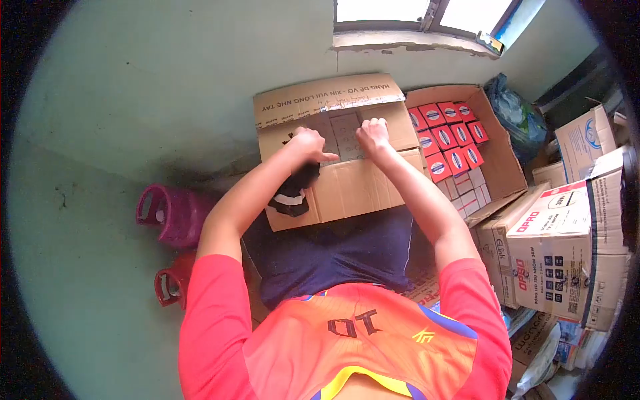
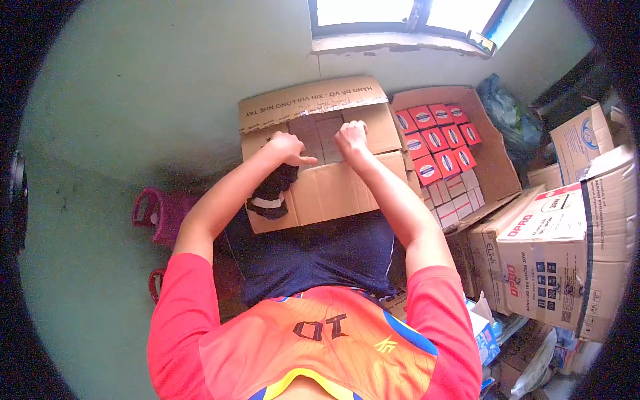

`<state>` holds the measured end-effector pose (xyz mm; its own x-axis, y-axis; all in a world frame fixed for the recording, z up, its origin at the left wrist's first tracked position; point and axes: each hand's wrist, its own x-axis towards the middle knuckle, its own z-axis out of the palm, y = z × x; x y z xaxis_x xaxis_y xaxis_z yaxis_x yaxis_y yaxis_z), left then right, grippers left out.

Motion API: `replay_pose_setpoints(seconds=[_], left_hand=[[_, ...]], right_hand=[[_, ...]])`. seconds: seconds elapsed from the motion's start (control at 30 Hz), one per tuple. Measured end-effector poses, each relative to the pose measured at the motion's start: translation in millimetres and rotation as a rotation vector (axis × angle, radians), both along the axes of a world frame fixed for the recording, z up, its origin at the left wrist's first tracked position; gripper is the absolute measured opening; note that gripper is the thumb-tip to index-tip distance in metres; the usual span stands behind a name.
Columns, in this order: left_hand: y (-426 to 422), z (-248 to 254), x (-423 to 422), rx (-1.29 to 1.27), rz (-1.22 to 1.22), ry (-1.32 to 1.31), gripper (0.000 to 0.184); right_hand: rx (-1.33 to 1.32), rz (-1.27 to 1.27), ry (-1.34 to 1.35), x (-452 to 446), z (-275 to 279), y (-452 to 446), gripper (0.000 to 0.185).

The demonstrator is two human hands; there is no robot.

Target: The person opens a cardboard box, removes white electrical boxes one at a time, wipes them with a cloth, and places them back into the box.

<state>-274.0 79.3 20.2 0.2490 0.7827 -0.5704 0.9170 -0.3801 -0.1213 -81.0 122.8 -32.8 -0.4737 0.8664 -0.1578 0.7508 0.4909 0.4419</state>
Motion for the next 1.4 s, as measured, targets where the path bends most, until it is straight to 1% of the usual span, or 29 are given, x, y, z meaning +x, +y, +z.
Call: replay_pose_setpoints(seconds=[0.07,0.13,0.17,0.23,0.27,0.3,0.33,0.37,0.43,0.47,0.53,0.57,0.67,0.7,0.8,0.83,0.93,0.97,1.07,1.13,1.17,1.27,1.3,1.4], left_hand=[[-1,0,1,0.018,0.003,0.053,0.073],[-2,0,-12,0.077,0.008,-0.015,0.070],[-4,0,-20,0.101,0.007,-0.044,0.068],[-12,8,-32,0.166,-0.013,-0.118,0.062],[-18,10,-37,0.200,-0.021,-0.154,0.059],[-27,12,-40,0.327,-0.048,-0.213,0.048],[-30,17,-45,0.345,-0.012,-0.247,0.045],[-30,23,-52,0.359,0.023,-0.283,0.043],[-39,40,-65,0.401,0.076,-0.390,0.034],[-43,44,-72,0.421,0.099,-0.425,0.034],[-53,54,-81,0.467,0.147,-0.497,0.033],[-61,61,-84,0.481,0.192,-0.526,0.030],[-65,59,-114,0.486,0.293,-0.682,0.031],[-70,64,-122,0.488,0.357,-0.704,0.029],[-84,61,-149,0.556,0.392,-0.870,0.026],[-90,61,-153,0.579,0.390,-0.901,0.019],[-95,53,-175,0.632,0.424,-0.936,0.020],[-96,50,-181,0.615,0.433,-0.934,0.018],[-101,49,-185,0.636,0.412,-0.947,0.018],[-105,47,-195,0.624,0.411,-0.949,0.019],[-107,46,-201,0.620,0.412,-0.951,0.020],[-117,34,-224,0.596,0.479,-0.972,0.027],[-121,30,-228,0.594,0.514,-0.983,0.031],[-135,19,-238,0.611,0.594,-0.988,0.039]], right_hand=[[-0.012,0.056,0.006,10,-3,4,0.021],[0.007,0.076,0.016,13,5,-2,0.019],[0.019,0.049,0.075,14,2,-5,0.017],[0.053,-0.003,0.200,13,-3,-2,0.015],[0.096,0.043,0.185,12,-6,1,0.013],[0.135,0.089,0.170,10,-2,-1,0.012],[0.171,0.136,0.153,9,1,-4,0.011],[0.177,0.148,0.193,13,7,-3,0.010],[0.179,0.146,0.320,28,38,-9,0.012],[0.188,0.152,0.397,36,49,-5,0.012],[0.142,0.074,0.432,48,79,-8,0.008],[0.172,0.052,0.439,53,87,-8,0.007],[0.246,0.041,0.467,69,95,-9,0.007],[0.238,0.022,0.452,74,97,-9,0.008],[0.275,-0.002,0.489,85,103,-7,0.009],[0.258,-0.026,0.499,88,106,-5,0.009],[0.249,-0.056,0.531,91,108,1,0.010],[0.234,-0.075,0.540,91,106,4,0.011],[0.212,-0.103,0.498,95,104,13,0.016],[0.188,-0.134,0.550,104,111,15,0.022],[0.145,-0.195,0.591,112,111,21,0.028],[0.195,-0.315,0.618,149,88,47,0.030],[0.157,-0.329,0.664,151,96,42,0.033],[0.166,-0.370,0.660,158,98,37,0.034]])
